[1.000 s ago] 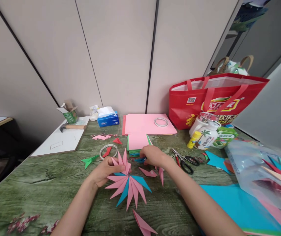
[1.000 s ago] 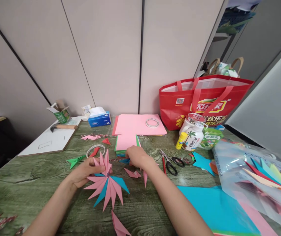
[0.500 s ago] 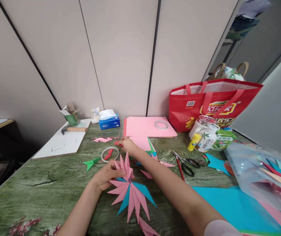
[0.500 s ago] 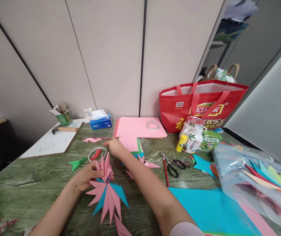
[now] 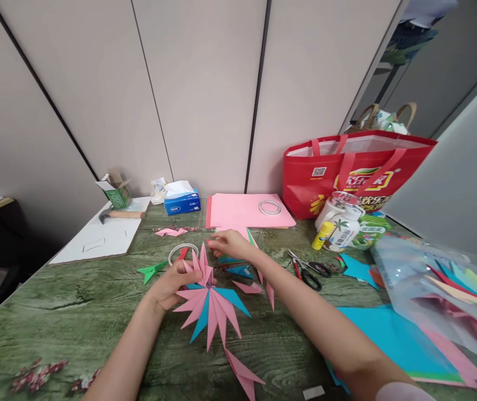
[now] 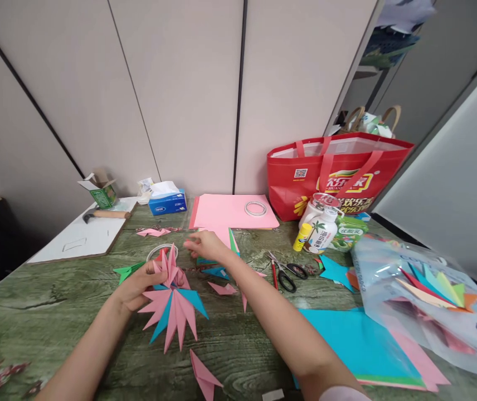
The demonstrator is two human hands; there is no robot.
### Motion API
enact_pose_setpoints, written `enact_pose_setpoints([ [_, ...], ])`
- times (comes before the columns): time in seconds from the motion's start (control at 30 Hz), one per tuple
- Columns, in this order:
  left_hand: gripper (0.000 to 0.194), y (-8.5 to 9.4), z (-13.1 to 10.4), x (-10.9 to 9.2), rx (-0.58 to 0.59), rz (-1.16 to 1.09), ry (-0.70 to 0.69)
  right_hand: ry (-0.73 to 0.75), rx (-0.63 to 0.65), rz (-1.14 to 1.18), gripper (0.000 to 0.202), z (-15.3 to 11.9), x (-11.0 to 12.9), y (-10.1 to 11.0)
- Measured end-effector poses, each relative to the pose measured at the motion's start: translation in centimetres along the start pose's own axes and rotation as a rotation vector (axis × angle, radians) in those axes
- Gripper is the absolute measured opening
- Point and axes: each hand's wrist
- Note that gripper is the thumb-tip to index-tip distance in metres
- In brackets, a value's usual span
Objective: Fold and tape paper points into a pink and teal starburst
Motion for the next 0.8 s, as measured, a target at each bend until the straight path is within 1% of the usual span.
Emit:
enact_pose_setpoints([
  [0.07,0.022,-0.1,0.1,-0.1,0.019,0.022,0.009,0.033,0.0,0.173,0.03,-1.5,-0.1,0.9],
  [0.1,0.023,-0.2,0.1,-0.2,0.03,0.035,0.022,0.028,0.003,0.177,0.026,-2.4,-0.1,1.3],
  [0.13,0.024,-0.3,0.2,-0.2,0.039,0.047,0.037,-0.007,0.007,0.095,0.02,-3.4,0.0,1.8],
  [0.17,0.024,-0.4,0.2,-0.1,0.043,0.056,0.05,-0.047,0.057,-0.04,0.014,-4.4,0.1,2.1],
  [0.2,0.023,-0.5,0.3,0.0,0.043,0.065,0.062,-0.117,0.102,-0.184,0.012,-5.3,0.2,2.2],
  [0.23,0.023,-0.5,0.4,0.1,0.042,0.071,0.069,-0.201,0.152,-0.302,0.014,-6.2,0.3,2.1],
  [0.27,0.022,-0.5,0.5,0.3,0.04,0.074,0.073,-0.253,0.178,-0.382,0.018,-6.9,0.4,1.9],
  [0.33,0.02,-0.4,0.6,0.7,0.035,0.076,0.076,-0.301,0.182,-0.439,0.021,-7.7,0.5,1.2],
  [0.43,0.015,-0.4,0.9,1.1,0.017,0.07,0.058,-0.296,0.139,-0.428,0.02,-7.7,0.3,0.4],
  [0.47,0.014,-0.5,1.0,1.1,0.004,0.069,0.054,-0.291,0.11,-0.384,0.019,-7.5,0.1,0.4],
  [0.5,0.014,-0.5,1.0,1.1,-0.015,0.068,0.052,-0.282,0.069,-0.289,0.018,-7.3,0.0,0.4],
  [0.53,0.016,-0.6,1.0,1.0,-0.04,0.068,0.052,-0.268,0.022,-0.141,0.018,-7.0,-0.1,0.5],
  [0.6,0.02,-0.7,1.1,0.9,-0.097,0.078,0.053,-0.221,-0.063,0.248,0.022,-6.6,0.0,0.7],
  [0.63,0.021,-0.8,1.1,0.8,-0.121,0.086,0.047,-0.194,-0.09,0.424,0.024,-6.5,0.2,0.7],
  [0.67,0.021,-0.8,1.0,0.8,-0.138,0.097,0.037,-0.172,-0.1,0.548,0.027,-6.4,0.4,0.8],
  [0.73,0.021,-1.0,1.0,0.7,-0.155,0.12,0.022,-0.149,-0.115,0.661,0.03,-6.4,1.1,0.8],
  [0.8,0.021,-1.2,1.0,0.7,-0.165,0.142,0.016,-0.147,-0.126,0.688,0.03,-6.5,1.9,0.8],
])
Point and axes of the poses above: each hand's wrist, its own z-axis towards the middle knuckle, its own y-axis out of the back of the hand, x = y × z, and after that the axes turned 13 degrees about x, right-handed
